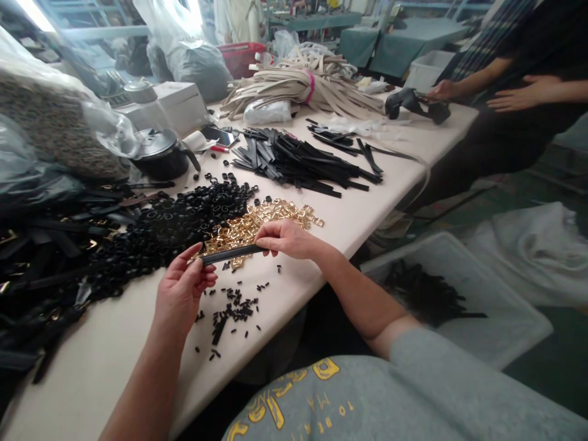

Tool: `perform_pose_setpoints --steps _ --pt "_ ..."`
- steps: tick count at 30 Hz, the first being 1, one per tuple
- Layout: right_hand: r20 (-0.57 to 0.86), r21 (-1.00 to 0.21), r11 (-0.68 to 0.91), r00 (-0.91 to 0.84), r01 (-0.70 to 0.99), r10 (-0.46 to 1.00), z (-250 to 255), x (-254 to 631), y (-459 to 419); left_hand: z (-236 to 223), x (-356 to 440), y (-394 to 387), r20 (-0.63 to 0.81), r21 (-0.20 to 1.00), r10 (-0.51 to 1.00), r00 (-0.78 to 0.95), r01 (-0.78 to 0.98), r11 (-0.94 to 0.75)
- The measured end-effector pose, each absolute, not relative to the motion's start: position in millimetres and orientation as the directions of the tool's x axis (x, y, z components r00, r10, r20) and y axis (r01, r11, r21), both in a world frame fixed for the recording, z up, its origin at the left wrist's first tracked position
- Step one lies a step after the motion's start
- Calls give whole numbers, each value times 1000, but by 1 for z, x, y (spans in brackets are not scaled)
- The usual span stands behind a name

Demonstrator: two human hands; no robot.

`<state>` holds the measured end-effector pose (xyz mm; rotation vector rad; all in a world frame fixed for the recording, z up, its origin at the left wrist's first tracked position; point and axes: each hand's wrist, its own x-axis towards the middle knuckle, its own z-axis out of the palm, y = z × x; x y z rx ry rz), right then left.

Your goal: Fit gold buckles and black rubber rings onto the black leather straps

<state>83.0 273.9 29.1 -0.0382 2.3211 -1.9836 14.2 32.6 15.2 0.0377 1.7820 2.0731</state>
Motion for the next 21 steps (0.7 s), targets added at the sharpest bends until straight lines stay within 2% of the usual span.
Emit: perform_pose_setpoints --steps 5,7,12,16,19,21 --pt "45 -992 -127 -952 -7 -304 39 89 279 14 11 32 -271 926 323 -907 -337 -168" --pt "73 -986 -165 -947 -22 -312 40 90 280 15 11 32 -274 921 313 -909 -342 -185" --pt "63 -985 -168 -988 -39 -139 38 91 284 16 11 32 -283 923 303 -910 -344 -173" --pt "164 -952 -271 -985 -144 -50 38 91 279 17 12 35 -293 924 320 -901 -352 -146" --pt "213 -957 -170 -967 -235 137 38 88 258 17 17 37 -280 928 367 -887 -348 -134" --pt "260 -953 -97 -942 -285 212 39 86 241 16 21 38 -264 935 422 -868 -338 -111"
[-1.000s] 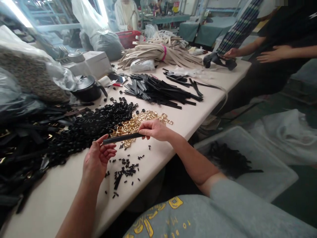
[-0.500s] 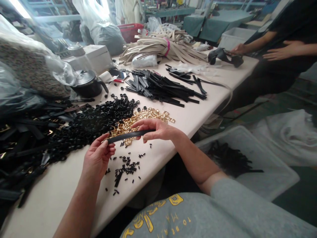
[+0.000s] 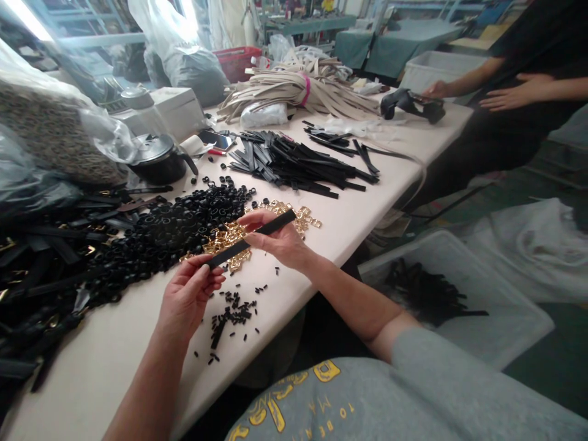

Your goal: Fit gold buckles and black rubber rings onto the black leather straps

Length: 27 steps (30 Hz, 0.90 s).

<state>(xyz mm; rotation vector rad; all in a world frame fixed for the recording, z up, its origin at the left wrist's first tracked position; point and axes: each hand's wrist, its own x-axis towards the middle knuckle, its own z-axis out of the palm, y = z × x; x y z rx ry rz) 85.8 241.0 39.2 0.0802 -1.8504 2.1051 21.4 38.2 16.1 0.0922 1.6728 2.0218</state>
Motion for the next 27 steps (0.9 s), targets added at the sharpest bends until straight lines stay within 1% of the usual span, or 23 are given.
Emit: perform_pose_setpoints --steps 2,3,4,5,6,7,8,9,11,13,14,16,23,25,27 --pt "308 -943 -54 -925 -327 221 43 86 229 14 26 39 -243 950 468 -850 -306 -62" --pt "325 -943 -3 -920 -334 217 47 87 226 13 27 39 -223 962 480 -848 -272 -33" --pt "337 -942 88 -917 -325 212 51 89 226 12 28 39 -197 973 486 -851 -232 -11" --pt "345 -927 227 -915 -298 207 55 91 228 12 28 38 -167 981 488 -857 -194 -4" --pt "348 -883 396 -917 -251 196 59 93 231 12 28 37 -135 986 490 -861 -164 -18" --pt "343 -805 564 -920 -185 187 63 95 235 12 28 36 -105 988 497 -862 -149 -51" --pt "330 -699 706 -928 -117 173 65 97 238 13 27 35 -78 984 505 -860 -146 -97" --pt "307 -581 812 -939 -59 152 66 98 240 14 27 34 -55 977 514 -856 -151 -147" --pt "238 -372 928 -967 -2 93 63 99 240 16 26 33 -20 964 522 -853 -156 -217" --pt "161 -234 972 -987 -9 29 58 99 236 18 27 33 -13 961 519 -855 -153 -229" --pt "132 -191 981 -991 -15 11 56 98 233 19 27 33 -20 964 514 -858 -153 -219" --pt "102 -145 989 -995 -22 -7 52 98 227 19 28 34 -43 972 505 -862 -154 -180" --pt "91 -121 991 -995 -61 -50 47 96 216 14 32 34 -59 994 482 -874 -95 -49" --pt "98 -134 988 -993 -73 -60 45 96 216 13 32 33 -73 994 472 -878 -101 -33" --pt "124 -174 978 -988 -114 -93 43 96 218 12 32 34 -92 993 461 -883 -112 -18"
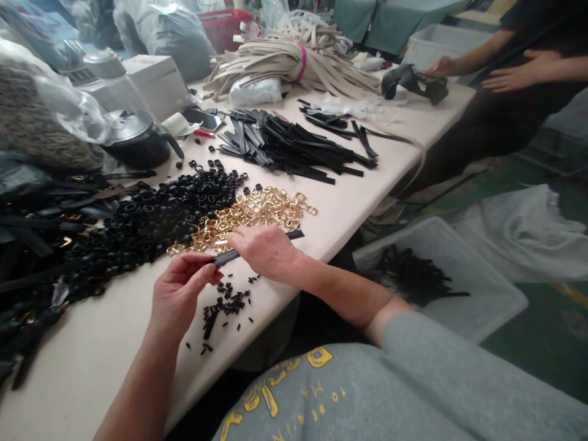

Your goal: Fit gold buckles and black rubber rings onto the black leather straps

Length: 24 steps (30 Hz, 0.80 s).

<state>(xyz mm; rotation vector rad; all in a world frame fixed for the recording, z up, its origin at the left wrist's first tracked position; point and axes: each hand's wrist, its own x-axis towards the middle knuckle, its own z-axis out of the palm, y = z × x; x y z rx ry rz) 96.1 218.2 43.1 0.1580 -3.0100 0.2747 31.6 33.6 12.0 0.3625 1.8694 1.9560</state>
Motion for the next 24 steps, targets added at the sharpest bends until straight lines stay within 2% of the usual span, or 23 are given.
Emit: perform_pose_setpoints --steps 3,7,11,17,24 --pt "184 -276 942 -973 -189 -141 40 97 224 12 30 34 -106 993 433 -895 -120 -6" --pt "237 -444 870 -965 -213 -115 39 97 234 13 27 33 -91 995 386 -918 -102 -9" --pt "268 -526 822 -960 -216 -81 39 98 240 13 25 30 -80 996 390 -917 -91 -10" --pt "304 -517 816 -947 -259 -108 38 98 245 10 24 30 -87 996 404 -911 -83 26" --pt "167 -435 866 -967 -247 -192 38 99 245 10 26 29 -100 983 383 -918 -33 180"
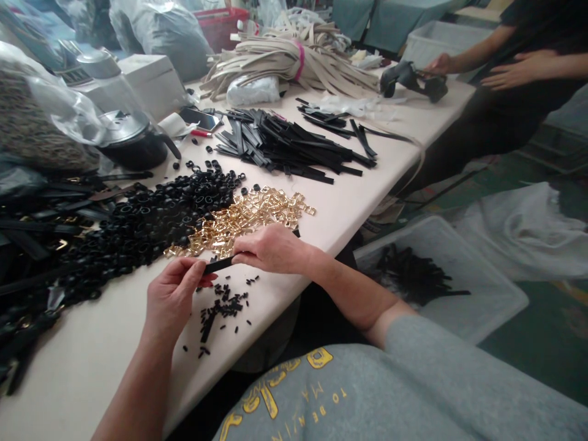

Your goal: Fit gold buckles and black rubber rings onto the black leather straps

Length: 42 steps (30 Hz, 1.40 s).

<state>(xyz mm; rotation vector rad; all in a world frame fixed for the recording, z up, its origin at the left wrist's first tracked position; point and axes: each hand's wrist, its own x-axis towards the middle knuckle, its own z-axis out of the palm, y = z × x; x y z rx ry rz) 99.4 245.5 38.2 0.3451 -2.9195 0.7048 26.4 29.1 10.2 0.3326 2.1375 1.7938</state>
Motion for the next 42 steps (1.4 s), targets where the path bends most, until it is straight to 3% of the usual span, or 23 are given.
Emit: perform_pose_setpoints --steps 7,16,21,25,28,31,38,42 --pt "333 -455 811 -915 -368 -228 32 97 238 16 26 37 -385 911 373 -844 -412 6" --pt "326 -533 767 -923 -357 -203 31 91 231 20 25 42 -538 789 335 -773 -602 -122" --pt "317 -545 754 -923 -367 -220 30 88 232 18 25 43 -557 776 325 -765 -618 -123" --pt "324 -521 763 -916 -383 -238 28 87 233 16 27 40 -391 892 372 -842 -447 -73" --pt "324 -498 780 -916 -379 -238 27 87 233 15 30 38 -92 996 432 -897 -82 42" --pt "321 -464 800 -914 -380 -248 26 88 231 14 32 37 106 978 506 -856 182 103" --pt "309 -430 825 -918 -367 -247 26 90 228 8 33 39 200 952 526 -826 290 94" --pt "325 -448 832 -927 -327 -189 32 89 237 14 26 33 188 973 345 -920 222 62"
